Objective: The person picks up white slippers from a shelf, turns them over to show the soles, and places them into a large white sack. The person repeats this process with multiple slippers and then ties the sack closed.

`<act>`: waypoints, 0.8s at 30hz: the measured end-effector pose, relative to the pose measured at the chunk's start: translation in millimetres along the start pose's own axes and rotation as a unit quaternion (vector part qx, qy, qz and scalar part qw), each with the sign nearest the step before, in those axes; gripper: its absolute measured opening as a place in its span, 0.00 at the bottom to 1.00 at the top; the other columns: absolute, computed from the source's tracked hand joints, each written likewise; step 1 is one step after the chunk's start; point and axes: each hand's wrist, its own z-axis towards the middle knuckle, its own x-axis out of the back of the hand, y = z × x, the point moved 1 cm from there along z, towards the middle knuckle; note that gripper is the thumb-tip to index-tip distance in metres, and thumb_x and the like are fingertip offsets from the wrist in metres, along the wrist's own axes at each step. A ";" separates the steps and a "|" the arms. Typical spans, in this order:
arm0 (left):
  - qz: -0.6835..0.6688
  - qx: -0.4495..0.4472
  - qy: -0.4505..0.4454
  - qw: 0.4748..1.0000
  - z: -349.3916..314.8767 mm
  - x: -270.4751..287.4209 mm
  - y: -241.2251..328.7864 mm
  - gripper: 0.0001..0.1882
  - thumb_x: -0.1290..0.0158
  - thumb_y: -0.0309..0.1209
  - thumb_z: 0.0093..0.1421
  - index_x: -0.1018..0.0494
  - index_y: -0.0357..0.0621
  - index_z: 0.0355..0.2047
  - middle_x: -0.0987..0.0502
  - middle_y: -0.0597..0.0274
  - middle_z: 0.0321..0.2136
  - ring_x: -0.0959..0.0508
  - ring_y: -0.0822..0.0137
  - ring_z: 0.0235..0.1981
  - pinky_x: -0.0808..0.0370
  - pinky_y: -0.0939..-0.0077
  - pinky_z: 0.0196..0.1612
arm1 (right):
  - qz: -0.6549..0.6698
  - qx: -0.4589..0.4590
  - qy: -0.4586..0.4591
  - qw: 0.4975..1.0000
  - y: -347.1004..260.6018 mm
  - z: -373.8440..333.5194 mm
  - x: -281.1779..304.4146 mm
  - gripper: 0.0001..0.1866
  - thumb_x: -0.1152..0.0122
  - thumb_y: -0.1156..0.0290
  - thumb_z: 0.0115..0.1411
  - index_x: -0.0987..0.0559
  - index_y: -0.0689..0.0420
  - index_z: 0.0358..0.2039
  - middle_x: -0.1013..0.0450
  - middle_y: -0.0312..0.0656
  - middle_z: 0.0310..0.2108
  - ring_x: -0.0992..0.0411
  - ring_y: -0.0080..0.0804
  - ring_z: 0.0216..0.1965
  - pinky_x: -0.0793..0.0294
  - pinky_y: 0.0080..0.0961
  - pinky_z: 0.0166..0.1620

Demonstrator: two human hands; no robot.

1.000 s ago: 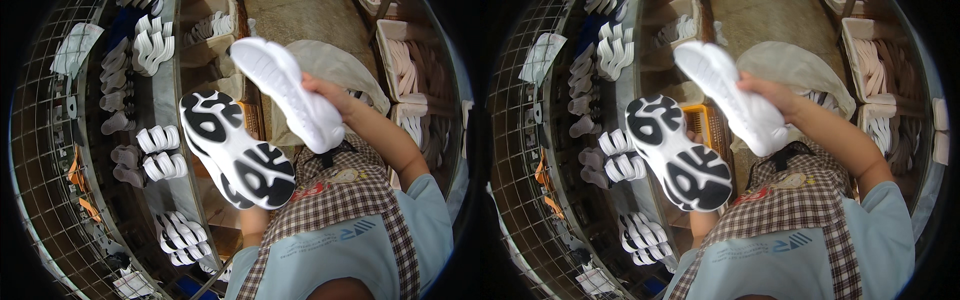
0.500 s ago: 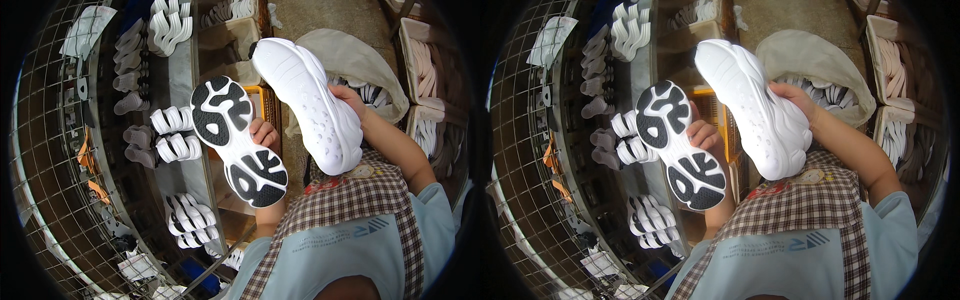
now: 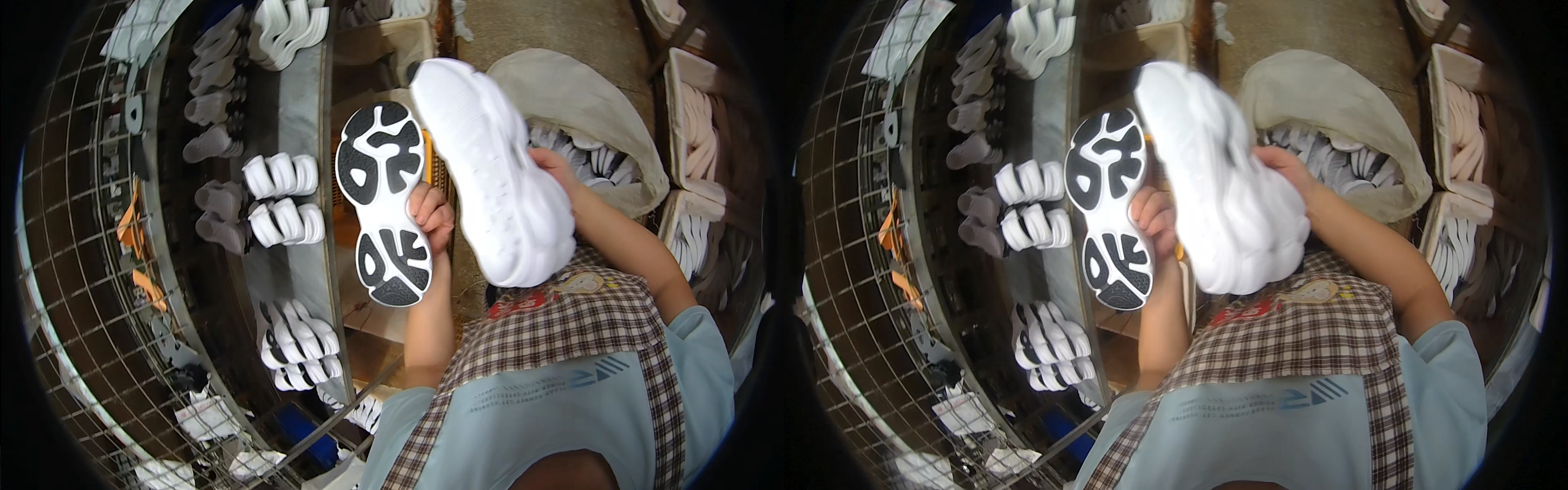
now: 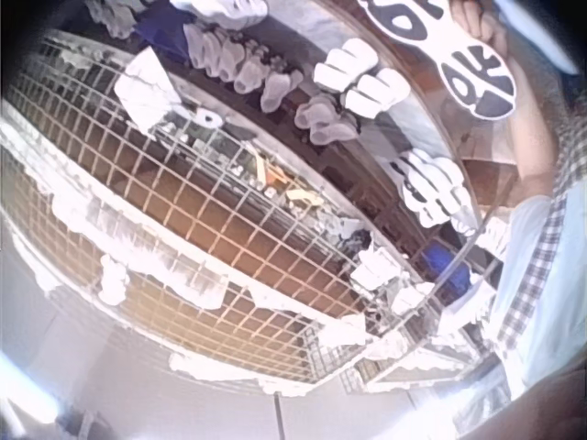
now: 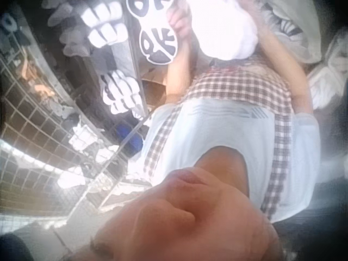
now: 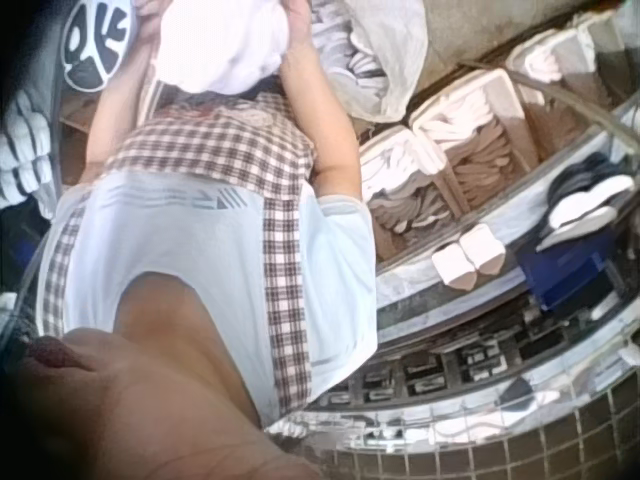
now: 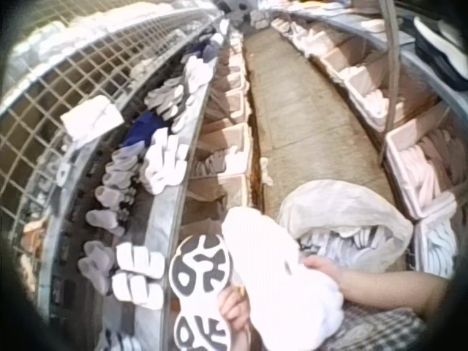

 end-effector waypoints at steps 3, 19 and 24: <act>0.055 -0.041 -0.010 0.998 -7.8 -1.3 6.3 0.06 0.55 0.28 0.59 0.34 0.40 0.27 0.35 0.64 0.18 0.36 0.75 0.17 0.37 0.87 0.14 | 0.005 0.015 -0.028 1.000 -6.0 -4.3 0.7 0.20 0.57 0.66 0.60 0.29 0.67 0.47 0.28 0.52 0.44 0.27 0.41 0.44 0.31 0.38 0.53; 0.193 -0.057 0.026 0.979 -6.8 -27.9 14.7 0.09 0.52 0.34 0.58 0.35 0.42 0.28 0.35 0.64 0.22 0.38 0.75 0.18 0.40 0.86 0.18 | -0.075 -0.006 -0.003 0.997 -9.1 16.8 6.7 0.23 0.57 0.68 0.59 0.36 0.63 0.54 0.31 0.50 0.49 0.29 0.40 0.47 0.32 0.37 0.54; 0.656 -0.048 0.330 0.677 9.0 -33.6 7.4 0.20 0.54 0.31 0.63 0.40 0.38 0.54 0.25 0.62 0.29 0.28 0.78 0.30 0.30 0.84 0.34 | -0.143 -0.016 0.049 0.988 6.9 33.9 14.3 0.29 0.51 0.64 0.60 0.43 0.56 0.60 0.35 0.44 0.54 0.33 0.33 0.51 0.34 0.33 0.55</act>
